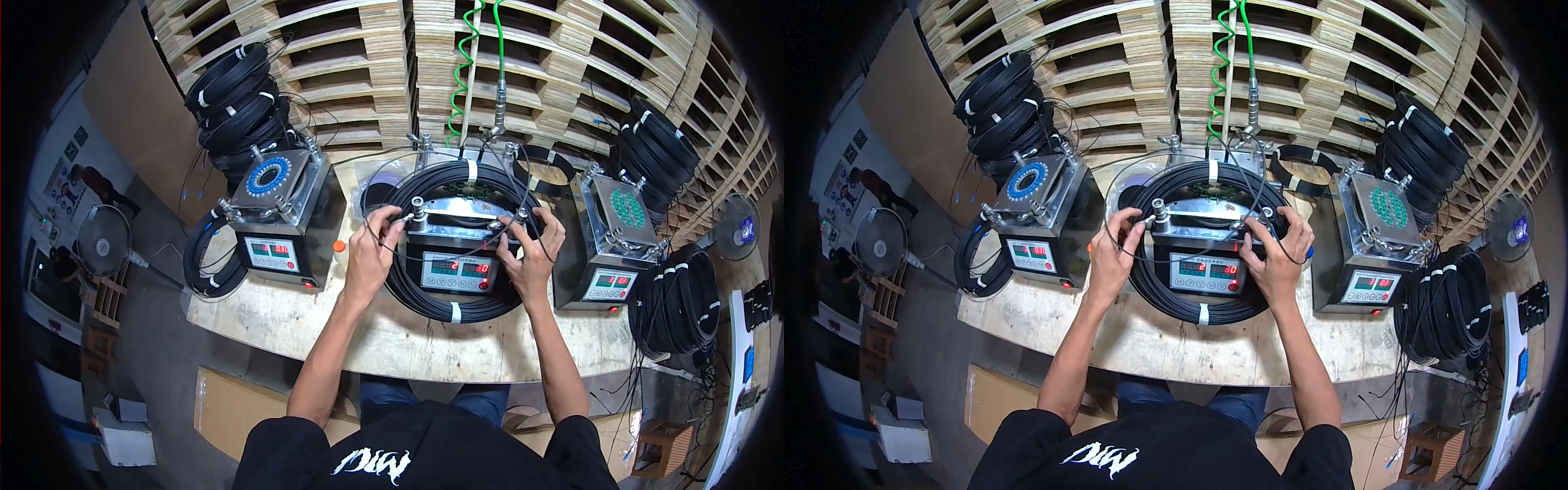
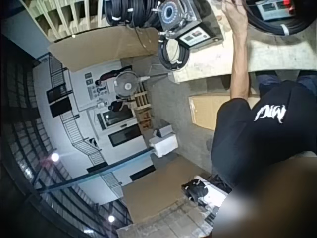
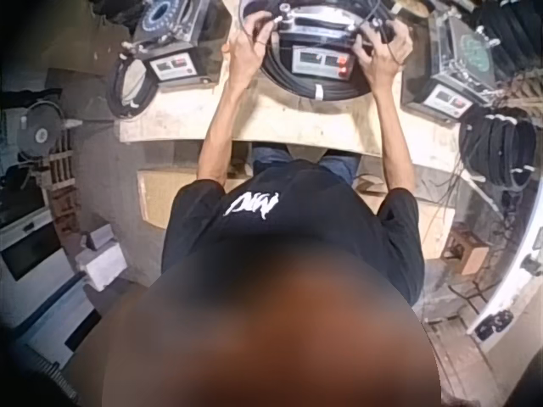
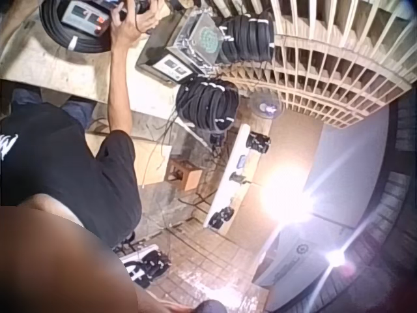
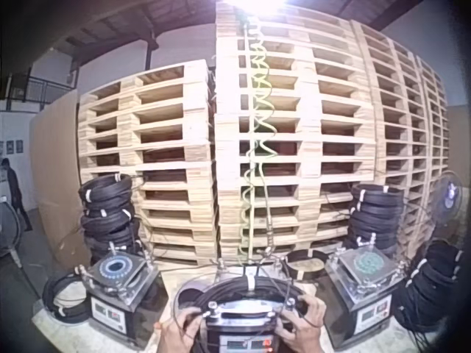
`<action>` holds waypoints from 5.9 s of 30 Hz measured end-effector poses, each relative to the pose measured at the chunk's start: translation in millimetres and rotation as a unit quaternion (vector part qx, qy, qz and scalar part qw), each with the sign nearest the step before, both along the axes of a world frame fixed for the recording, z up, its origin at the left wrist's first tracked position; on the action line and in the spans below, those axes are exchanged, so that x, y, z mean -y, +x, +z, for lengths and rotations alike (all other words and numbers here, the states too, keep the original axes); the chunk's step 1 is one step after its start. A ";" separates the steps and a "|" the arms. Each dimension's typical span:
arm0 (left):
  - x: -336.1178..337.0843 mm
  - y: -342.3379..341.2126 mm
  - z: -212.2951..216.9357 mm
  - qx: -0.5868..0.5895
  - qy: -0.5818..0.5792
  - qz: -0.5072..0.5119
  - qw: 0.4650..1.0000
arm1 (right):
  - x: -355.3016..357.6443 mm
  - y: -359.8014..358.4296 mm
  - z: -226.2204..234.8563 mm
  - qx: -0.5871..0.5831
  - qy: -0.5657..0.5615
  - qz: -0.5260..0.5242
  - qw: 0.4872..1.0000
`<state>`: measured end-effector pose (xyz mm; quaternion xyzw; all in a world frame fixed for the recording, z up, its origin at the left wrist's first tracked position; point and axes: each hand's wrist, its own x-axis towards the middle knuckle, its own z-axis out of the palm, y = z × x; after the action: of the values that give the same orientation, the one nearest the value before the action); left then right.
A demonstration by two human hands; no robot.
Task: Securing and preparing wire coils using industrial equipment and applying protective covers.
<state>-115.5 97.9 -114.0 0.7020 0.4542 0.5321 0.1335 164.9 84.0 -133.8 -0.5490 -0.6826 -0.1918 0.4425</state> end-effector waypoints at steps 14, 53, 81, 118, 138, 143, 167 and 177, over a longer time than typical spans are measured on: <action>-16.3 -5.8 -7.0 -0.064 0.014 -0.059 0.996 | 13.3 -6.6 11.2 -0.055 -0.066 0.052 0.995; -29.4 16.9 -54.9 0.058 0.084 0.026 0.994 | 30.6 11.8 13.7 -0.275 -0.140 0.006 0.951; -26.4 14.7 -54.1 0.060 0.099 0.025 0.993 | 18.3 0.7 2.9 -0.377 -0.036 0.001 0.925; -13.8 3.5 -32.9 0.004 0.065 0.057 0.996 | 23.8 31.2 20.1 -0.275 -0.164 0.071 0.945; -12.5 4.2 -33.9 -0.021 0.091 0.090 0.992 | 20.1 33.2 25.0 -0.325 -0.196 0.086 0.921; -0.7 8.3 -22.5 -0.108 0.094 0.110 0.984 | 22.5 32.9 32.8 -0.148 -0.173 0.053 0.972; -13.1 9.7 -53.7 -0.116 0.174 0.167 0.963 | 84.5 -6.3 -33.0 -0.125 -0.151 0.084 0.977; -16.3 11.0 -63.3 0.001 0.088 0.024 0.996 | 104.4 -40.2 -63.7 0.153 -0.247 -0.029 0.956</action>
<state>-104.5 114.2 -177.3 0.6993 0.4224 0.5737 0.0590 124.7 -20.4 -197.5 -0.6249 -0.7520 -0.1116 0.1776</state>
